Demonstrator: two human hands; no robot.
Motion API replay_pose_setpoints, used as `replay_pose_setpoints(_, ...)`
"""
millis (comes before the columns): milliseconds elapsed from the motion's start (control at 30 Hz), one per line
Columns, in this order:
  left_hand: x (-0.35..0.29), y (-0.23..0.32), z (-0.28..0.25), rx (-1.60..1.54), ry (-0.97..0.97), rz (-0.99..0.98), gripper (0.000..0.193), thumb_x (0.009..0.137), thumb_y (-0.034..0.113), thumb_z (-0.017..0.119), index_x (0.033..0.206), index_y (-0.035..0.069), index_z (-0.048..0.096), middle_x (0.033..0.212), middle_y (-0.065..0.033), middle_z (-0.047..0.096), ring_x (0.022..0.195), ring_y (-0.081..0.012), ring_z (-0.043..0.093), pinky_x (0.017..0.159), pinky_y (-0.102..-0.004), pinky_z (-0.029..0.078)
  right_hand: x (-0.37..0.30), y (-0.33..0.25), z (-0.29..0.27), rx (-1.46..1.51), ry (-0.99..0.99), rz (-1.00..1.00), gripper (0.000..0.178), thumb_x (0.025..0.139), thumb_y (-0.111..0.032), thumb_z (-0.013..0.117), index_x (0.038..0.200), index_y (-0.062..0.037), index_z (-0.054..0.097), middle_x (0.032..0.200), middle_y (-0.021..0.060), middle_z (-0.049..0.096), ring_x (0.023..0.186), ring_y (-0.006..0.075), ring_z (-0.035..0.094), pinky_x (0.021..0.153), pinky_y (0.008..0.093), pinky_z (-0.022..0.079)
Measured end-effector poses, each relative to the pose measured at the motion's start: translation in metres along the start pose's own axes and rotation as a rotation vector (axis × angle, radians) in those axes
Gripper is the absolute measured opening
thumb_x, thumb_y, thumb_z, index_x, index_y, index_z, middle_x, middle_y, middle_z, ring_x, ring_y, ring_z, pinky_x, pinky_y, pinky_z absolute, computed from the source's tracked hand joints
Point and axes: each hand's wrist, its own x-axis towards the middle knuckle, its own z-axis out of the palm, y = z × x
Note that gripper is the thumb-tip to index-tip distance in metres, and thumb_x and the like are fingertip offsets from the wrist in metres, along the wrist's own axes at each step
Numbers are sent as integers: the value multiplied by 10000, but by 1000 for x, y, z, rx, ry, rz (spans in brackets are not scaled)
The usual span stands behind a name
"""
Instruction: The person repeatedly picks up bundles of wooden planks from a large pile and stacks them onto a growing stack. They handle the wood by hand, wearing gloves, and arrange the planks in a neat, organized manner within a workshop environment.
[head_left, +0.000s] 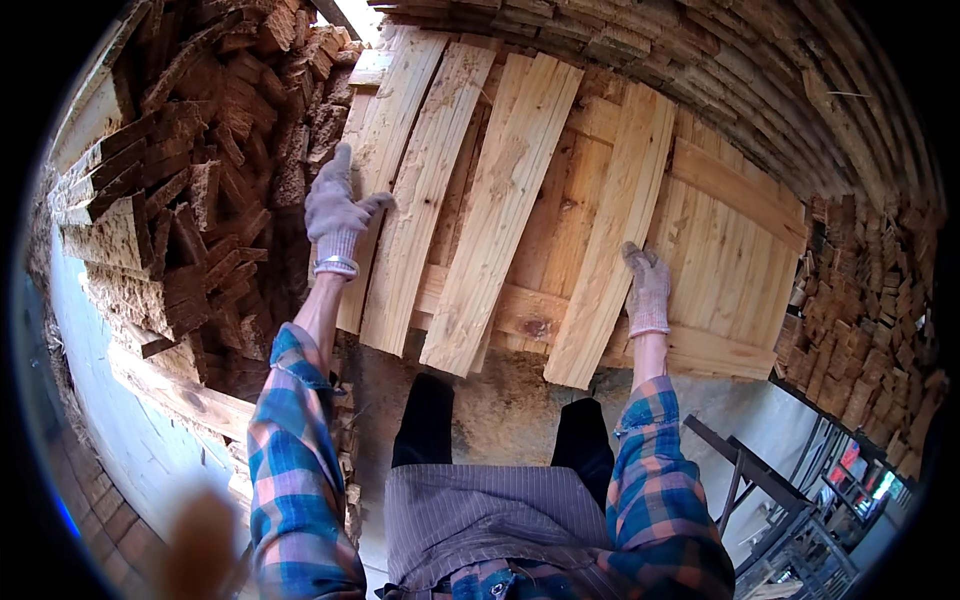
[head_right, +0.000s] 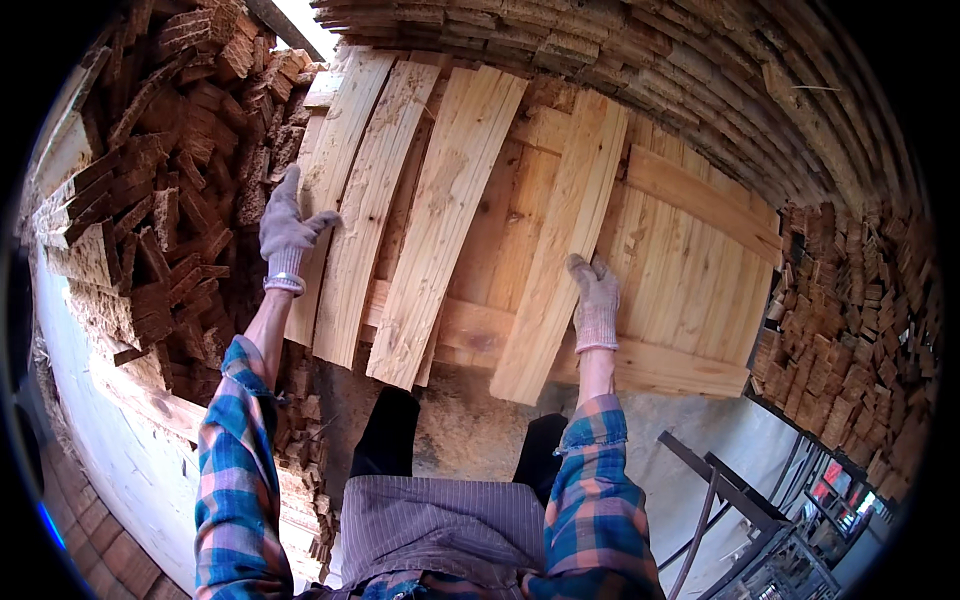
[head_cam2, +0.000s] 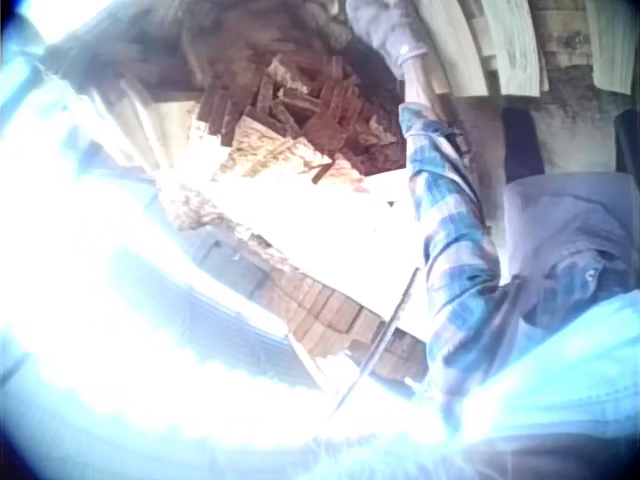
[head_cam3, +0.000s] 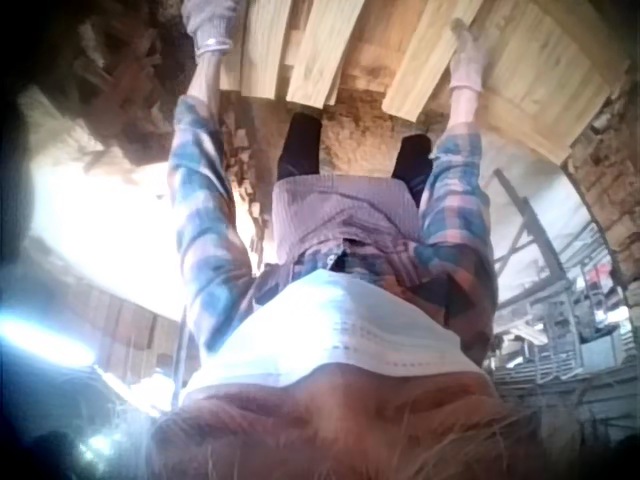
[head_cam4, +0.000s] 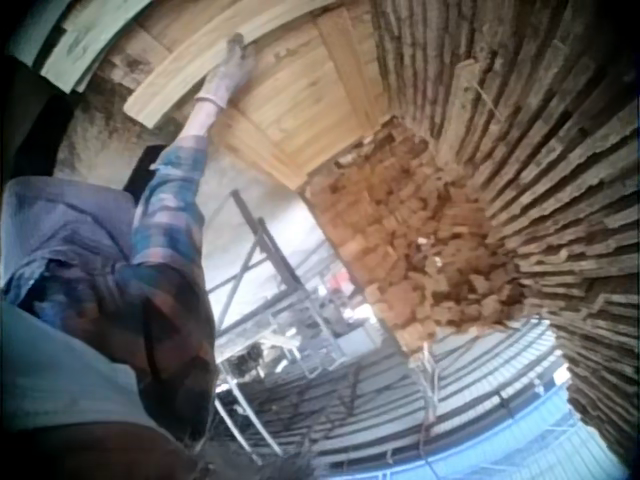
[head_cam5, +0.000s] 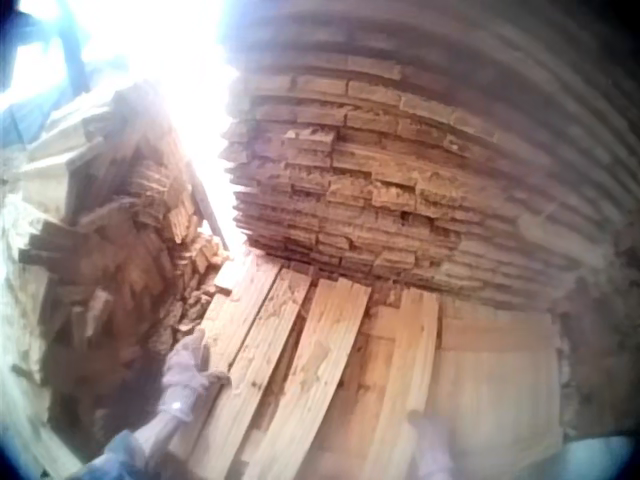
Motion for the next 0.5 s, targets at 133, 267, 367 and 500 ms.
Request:
replay_pose_setpoints(133,-65,114,-5,-365,-310,-43,1063,614,565,769,1458,158,268,1400,-215,372,1262,-368,399,1037,-419,388,5,1,-14,-35,48,-40,247,846,-17,577,1073,77,548,984,149,650,882,225,645,832,292,532)
replay_pose_setpoints(267,-69,185,-16,112,-589,-99,1024,598,345,824,1451,160,287,1407,-167,368,1222,-384,429,988,-435,415,0,-1,4,11,-55,-6,275,830,-26,611,1078,75,549,995,138,646,896,205,638,843,281,521)
replay_pose_setpoints(367,-57,160,-16,-208,-528,-286,1008,590,298,831,1438,161,304,1352,-182,428,1182,-373,475,1003,-423,411,-8,-3,10,-44,-67,31,317,806,-58,651,1079,74,561,1015,125,640,928,179,625,861,251,492)
replay_pose_setpoints(500,-24,112,-43,-438,-369,-285,990,519,238,876,1390,188,410,1288,-151,481,1165,-306,504,1005,-371,418,0,6,-4,30,-60,-2,301,827,-28,629,1091,78,532,1015,134,629,925,196,632,860,269,513)
